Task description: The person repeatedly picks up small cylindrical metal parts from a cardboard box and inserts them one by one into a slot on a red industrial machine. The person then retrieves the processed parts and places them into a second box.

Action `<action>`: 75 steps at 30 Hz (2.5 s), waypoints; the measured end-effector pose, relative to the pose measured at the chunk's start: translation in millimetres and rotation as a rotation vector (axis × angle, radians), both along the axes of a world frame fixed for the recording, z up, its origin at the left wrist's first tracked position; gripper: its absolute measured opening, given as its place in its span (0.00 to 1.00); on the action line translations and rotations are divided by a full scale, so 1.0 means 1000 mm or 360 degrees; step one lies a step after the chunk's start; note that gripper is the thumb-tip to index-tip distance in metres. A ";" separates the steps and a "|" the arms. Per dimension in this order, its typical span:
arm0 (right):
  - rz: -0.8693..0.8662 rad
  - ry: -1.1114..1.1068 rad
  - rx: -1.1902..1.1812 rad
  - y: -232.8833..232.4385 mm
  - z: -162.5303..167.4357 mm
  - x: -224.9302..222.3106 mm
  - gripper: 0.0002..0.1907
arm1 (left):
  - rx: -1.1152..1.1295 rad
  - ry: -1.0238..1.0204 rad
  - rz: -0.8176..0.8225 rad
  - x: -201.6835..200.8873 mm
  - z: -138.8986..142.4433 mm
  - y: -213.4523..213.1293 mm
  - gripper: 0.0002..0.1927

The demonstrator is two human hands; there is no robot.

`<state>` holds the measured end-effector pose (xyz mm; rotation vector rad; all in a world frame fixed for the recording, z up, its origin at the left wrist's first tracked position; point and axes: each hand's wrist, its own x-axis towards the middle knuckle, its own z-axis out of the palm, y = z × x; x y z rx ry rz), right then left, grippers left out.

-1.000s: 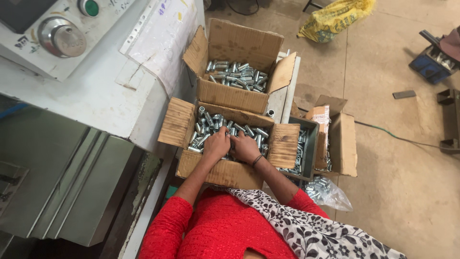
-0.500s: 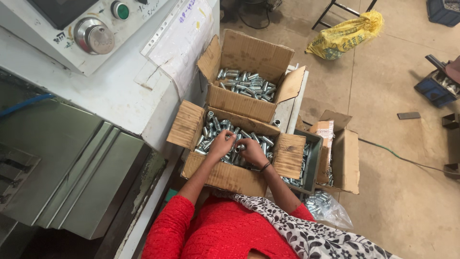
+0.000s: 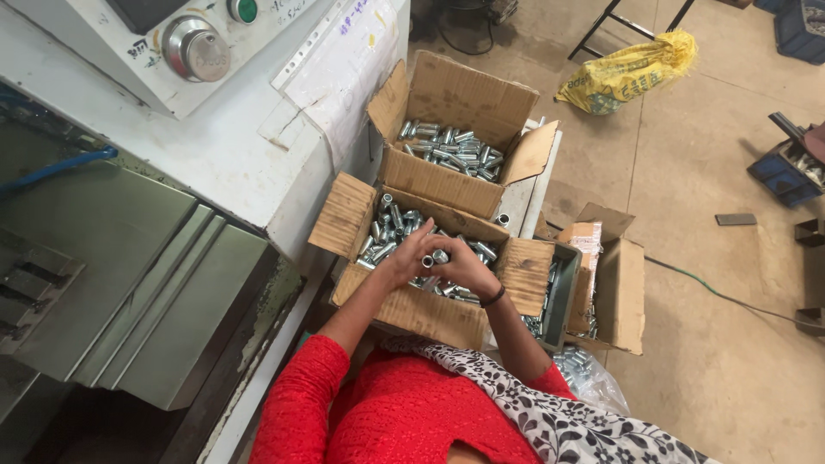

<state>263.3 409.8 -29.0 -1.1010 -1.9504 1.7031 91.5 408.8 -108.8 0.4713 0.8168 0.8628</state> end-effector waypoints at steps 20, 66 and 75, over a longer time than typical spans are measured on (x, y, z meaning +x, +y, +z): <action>0.0373 0.0179 0.1245 -0.097 0.107 -0.092 0.17 | -0.0097 -0.0775 0.0720 -0.065 0.047 -0.142 0.15; 0.0577 0.0617 -0.0927 -0.350 0.070 -0.734 0.13 | 0.0227 -0.0412 0.2239 -0.338 0.234 -0.430 0.14; 0.0449 0.1376 -0.1849 -0.359 0.106 -0.819 0.07 | 0.0217 -0.0461 0.2433 -0.334 0.249 -0.434 0.12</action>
